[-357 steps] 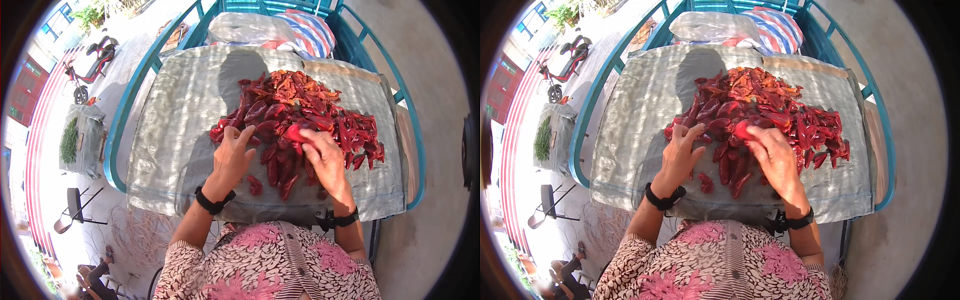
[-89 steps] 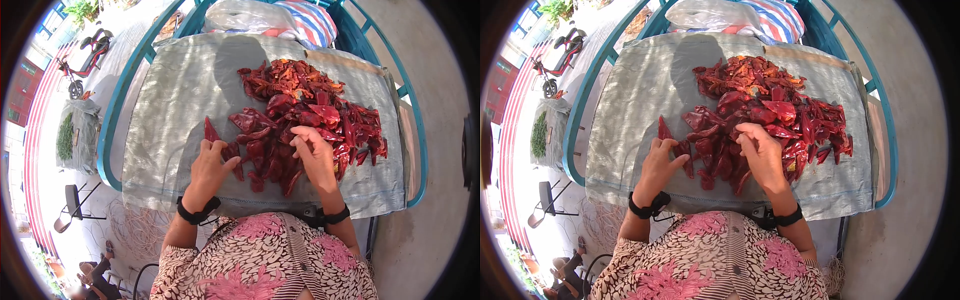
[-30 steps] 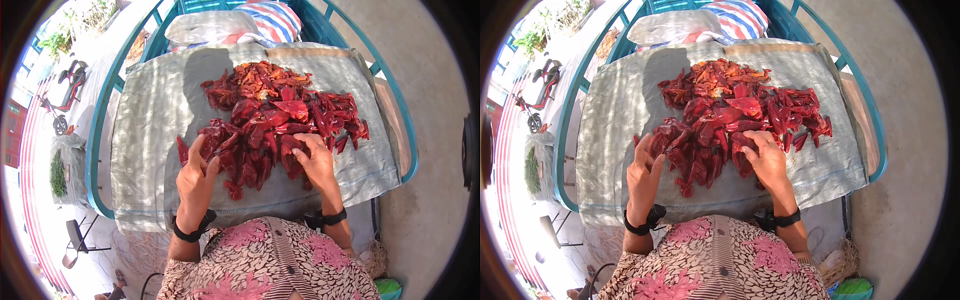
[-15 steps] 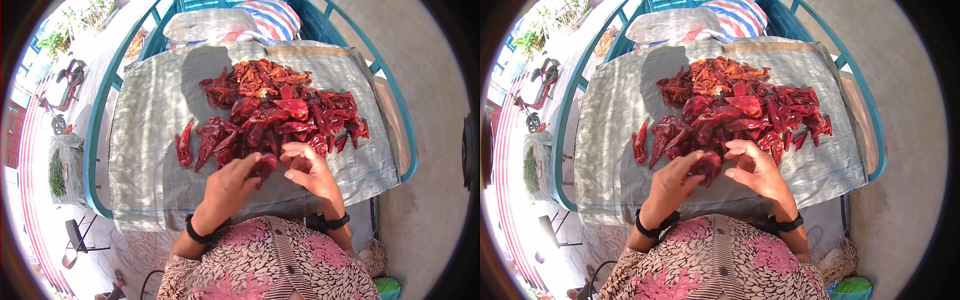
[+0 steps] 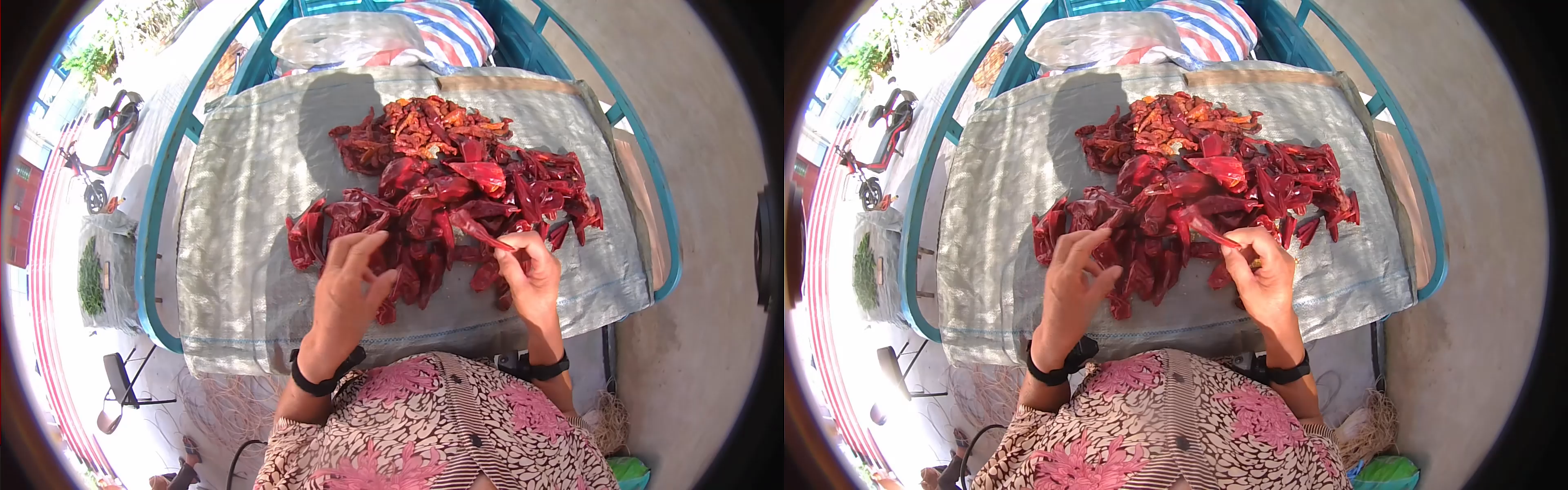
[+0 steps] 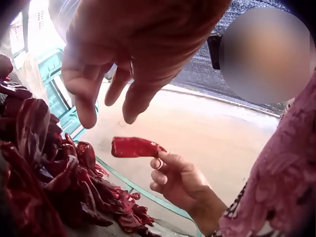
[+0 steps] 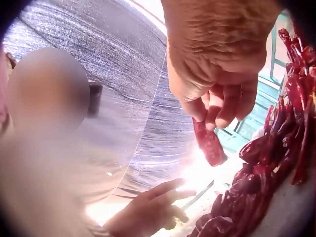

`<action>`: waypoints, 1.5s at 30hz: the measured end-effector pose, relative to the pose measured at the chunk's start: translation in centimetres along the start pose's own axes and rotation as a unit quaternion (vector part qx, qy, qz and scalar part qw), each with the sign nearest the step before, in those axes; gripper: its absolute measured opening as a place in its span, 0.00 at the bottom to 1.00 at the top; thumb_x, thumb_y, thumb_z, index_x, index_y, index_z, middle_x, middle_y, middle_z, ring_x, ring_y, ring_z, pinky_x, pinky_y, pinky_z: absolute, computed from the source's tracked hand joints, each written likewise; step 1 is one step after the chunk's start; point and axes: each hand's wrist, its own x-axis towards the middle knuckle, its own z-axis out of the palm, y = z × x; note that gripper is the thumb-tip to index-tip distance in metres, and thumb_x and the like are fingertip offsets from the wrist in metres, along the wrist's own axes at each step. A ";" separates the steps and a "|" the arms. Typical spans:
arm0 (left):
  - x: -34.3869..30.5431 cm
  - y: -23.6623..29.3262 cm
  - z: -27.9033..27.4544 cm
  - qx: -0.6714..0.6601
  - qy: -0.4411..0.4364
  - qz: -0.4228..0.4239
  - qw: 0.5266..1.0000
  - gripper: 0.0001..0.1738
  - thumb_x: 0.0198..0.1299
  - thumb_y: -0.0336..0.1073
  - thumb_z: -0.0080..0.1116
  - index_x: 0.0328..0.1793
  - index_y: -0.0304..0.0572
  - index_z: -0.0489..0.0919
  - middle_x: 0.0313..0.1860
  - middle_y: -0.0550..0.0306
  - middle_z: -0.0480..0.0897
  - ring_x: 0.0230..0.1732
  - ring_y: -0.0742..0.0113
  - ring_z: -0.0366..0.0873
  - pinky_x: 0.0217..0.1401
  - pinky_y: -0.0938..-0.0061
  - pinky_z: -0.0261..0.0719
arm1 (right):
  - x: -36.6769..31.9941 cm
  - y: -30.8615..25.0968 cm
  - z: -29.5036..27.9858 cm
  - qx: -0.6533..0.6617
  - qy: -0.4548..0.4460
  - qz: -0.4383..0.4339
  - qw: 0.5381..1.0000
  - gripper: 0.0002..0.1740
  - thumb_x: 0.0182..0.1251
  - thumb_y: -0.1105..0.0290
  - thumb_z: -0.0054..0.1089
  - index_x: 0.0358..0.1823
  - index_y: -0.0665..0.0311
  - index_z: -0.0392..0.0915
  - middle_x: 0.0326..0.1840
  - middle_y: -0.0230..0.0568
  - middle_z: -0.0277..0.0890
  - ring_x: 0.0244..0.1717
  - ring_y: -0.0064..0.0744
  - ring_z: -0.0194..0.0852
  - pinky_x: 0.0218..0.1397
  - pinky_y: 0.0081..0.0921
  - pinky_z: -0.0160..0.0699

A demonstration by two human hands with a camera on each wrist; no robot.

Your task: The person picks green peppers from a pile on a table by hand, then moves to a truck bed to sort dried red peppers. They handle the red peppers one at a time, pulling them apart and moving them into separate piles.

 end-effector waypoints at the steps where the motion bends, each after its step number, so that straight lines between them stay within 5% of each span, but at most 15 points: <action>1: 0.1 0.6 0.3 -0.019 -0.029 0.012 0.999 0.35 0.55 0.23 0.72 0.71 0.41 0.76 0.64 0.50 0.76 0.33 0.74 0.79 0.37 0.76 0.80 | -0.2 -0.5 -0.1 0.100 -0.007 0.035 0.994 0.05 0.73 0.72 0.64 0.45 0.63 0.79 0.35 0.35 0.82 0.29 0.23 0.77 0.35 0.23 0.78; 2: 0.3 1.4 0.5 -0.050 -0.057 0.003 0.997 0.32 0.58 0.29 0.71 0.71 0.44 0.76 0.63 0.50 0.78 0.35 0.64 0.83 0.40 0.69 0.84 | -0.2 -1.0 -0.4 0.167 -0.050 0.046 0.984 0.05 0.76 0.72 0.61 0.48 0.65 0.77 0.38 0.35 0.83 0.32 0.18 0.76 0.35 0.21 0.77; 6: 0.3 1.2 2.6 -0.057 -0.072 0.088 0.992 0.27 0.64 0.34 0.67 0.70 0.45 0.76 0.53 0.47 0.84 0.37 0.52 0.85 0.41 0.63 0.84 | -0.3 -0.8 -0.2 0.310 -0.150 0.115 0.932 0.12 0.73 0.77 0.63 0.54 0.65 0.74 0.43 0.38 0.84 0.31 0.18 0.76 0.37 0.18 0.76; 9: -0.1 1.1 2.0 -0.028 -0.084 -0.014 0.996 0.23 0.67 0.37 0.65 0.67 0.45 0.77 0.43 0.49 0.86 0.34 0.55 0.84 0.39 0.64 0.82 | -0.2 0.0 0.9 0.282 -0.131 0.097 0.946 0.14 0.72 0.77 0.64 0.57 0.63 0.75 0.47 0.38 0.83 0.33 0.18 0.76 0.37 0.21 0.78; 13: -0.2 -0.5 -0.6 -0.015 0.031 -0.092 0.995 0.20 0.70 0.38 0.63 0.66 0.45 0.77 0.33 0.51 0.84 0.31 0.59 0.83 0.37 0.68 0.80 | 0.4 0.8 1.9 -0.049 -0.190 0.020 0.980 0.25 0.63 0.80 0.69 0.61 0.61 0.75 0.54 0.35 0.80 0.35 0.22 0.77 0.39 0.20 0.79; 16: 0.0 -1.5 -1.4 -0.009 0.134 -0.141 0.981 0.28 0.70 0.36 0.63 0.75 0.43 0.70 0.27 0.54 0.80 0.28 0.65 0.79 0.35 0.70 0.78 | 0.7 0.5 3.1 -0.142 -0.196 -0.070 0.968 0.25 0.62 0.77 0.68 0.61 0.60 0.76 0.56 0.41 0.78 0.44 0.40 0.83 0.44 0.31 0.82; 19: -0.6 -1.7 -1.6 -0.011 0.128 -0.120 0.984 0.35 0.68 0.34 0.65 0.79 0.43 0.65 0.25 0.56 0.77 0.26 0.68 0.76 0.33 0.71 0.76 | 0.7 -0.1 4.0 -0.175 -0.207 -0.072 0.960 0.24 0.62 0.74 0.66 0.61 0.59 0.76 0.57 0.43 0.77 0.49 0.48 0.83 0.47 0.38 0.83; 24: -0.7 -0.6 -0.7 -0.057 -0.019 -0.109 0.992 0.23 0.66 0.29 0.65 0.67 0.40 0.79 0.28 0.65 0.78 0.27 0.81 0.70 0.31 0.80 0.70 | 1.4 0.6 3.4 -0.102 -0.255 0.001 0.962 0.20 0.64 0.72 0.64 0.59 0.60 0.77 0.51 0.43 0.79 0.46 0.46 0.83 0.47 0.36 0.82; 27: -0.3 0.5 -0.1 -0.074 -0.084 -0.089 0.990 0.21 0.66 0.29 0.65 0.65 0.40 0.80 0.28 0.63 0.80 0.26 0.79 0.71 0.31 0.78 0.70 | 1.5 0.3 3.0 -0.145 -0.230 -0.029 0.962 0.18 0.65 0.70 0.64 0.57 0.60 0.79 0.45 0.42 0.81 0.42 0.44 0.83 0.43 0.37 0.81; 28: -0.2 0.3 0.2 -0.053 -0.085 -0.057 0.993 0.19 0.65 0.32 0.65 0.63 0.41 0.81 0.31 0.55 0.83 0.27 0.62 0.81 0.32 0.70 0.76 | 1.4 0.3 3.2 -0.181 -0.236 -0.037 0.954 0.17 0.65 0.69 0.65 0.55 0.60 0.79 0.43 0.40 0.81 0.41 0.43 0.83 0.42 0.37 0.81; 33: 0.3 1.6 0.4 -0.052 -0.093 -0.080 0.991 0.18 0.65 0.33 0.64 0.61 0.42 0.81 0.31 0.55 0.83 0.28 0.63 0.82 0.31 0.70 0.77 | 0.6 1.6 5.2 -0.255 -0.200 -0.075 0.943 0.14 0.64 0.63 0.69 0.47 0.59 0.79 0.38 0.34 0.81 0.35 0.39 0.83 0.36 0.38 0.79; 37: -0.1 1.3 0.6 -0.091 -0.132 -0.121 0.980 0.18 0.65 0.33 0.64 0.61 0.43 0.81 0.31 0.55 0.83 0.31 0.61 0.84 0.33 0.69 0.79 | 1.0 0.9 4.7 -0.224 -0.234 -0.006 0.946 0.15 0.61 0.61 0.71 0.42 0.58 0.77 0.35 0.34 0.80 0.35 0.38 0.84 0.36 0.37 0.79; 40: -0.5 0.0 1.5 -0.073 -0.094 -0.027 0.993 0.16 0.66 0.27 0.63 0.59 0.37 0.82 0.32 0.59 0.84 0.26 0.71 0.82 0.30 0.75 0.77 | 0.4 0.9 4.1 -0.234 -0.216 -0.040 0.947 0.15 0.60 0.62 0.71 0.42 0.59 0.77 0.34 0.34 0.80 0.34 0.40 0.84 0.36 0.37 0.79; 43: -0.6 0.1 1.6 -0.080 -0.117 -0.066 0.988 0.19 0.65 0.33 0.64 0.62 0.43 0.81 0.34 0.55 0.84 0.34 0.58 0.84 0.38 0.67 0.81 | -0.5 2.0 4.0 -0.243 -0.200 -0.082 0.946 0.14 0.59 0.65 0.72 0.41 0.60 0.77 0.34 0.35 0.80 0.33 0.40 0.83 0.35 0.35 0.79; 45: -0.4 0.7 1.5 -0.064 -0.118 -0.071 0.988 0.20 0.65 0.34 0.65 0.63 0.43 0.80 0.33 0.54 0.84 0.33 0.58 0.84 0.38 0.67 0.80 | -0.3 1.9 3.9 -0.216 -0.189 -0.084 0.954 0.14 0.58 0.66 0.73 0.39 0.61 0.77 0.34 0.37 0.80 0.31 0.39 0.82 0.34 0.33 0.79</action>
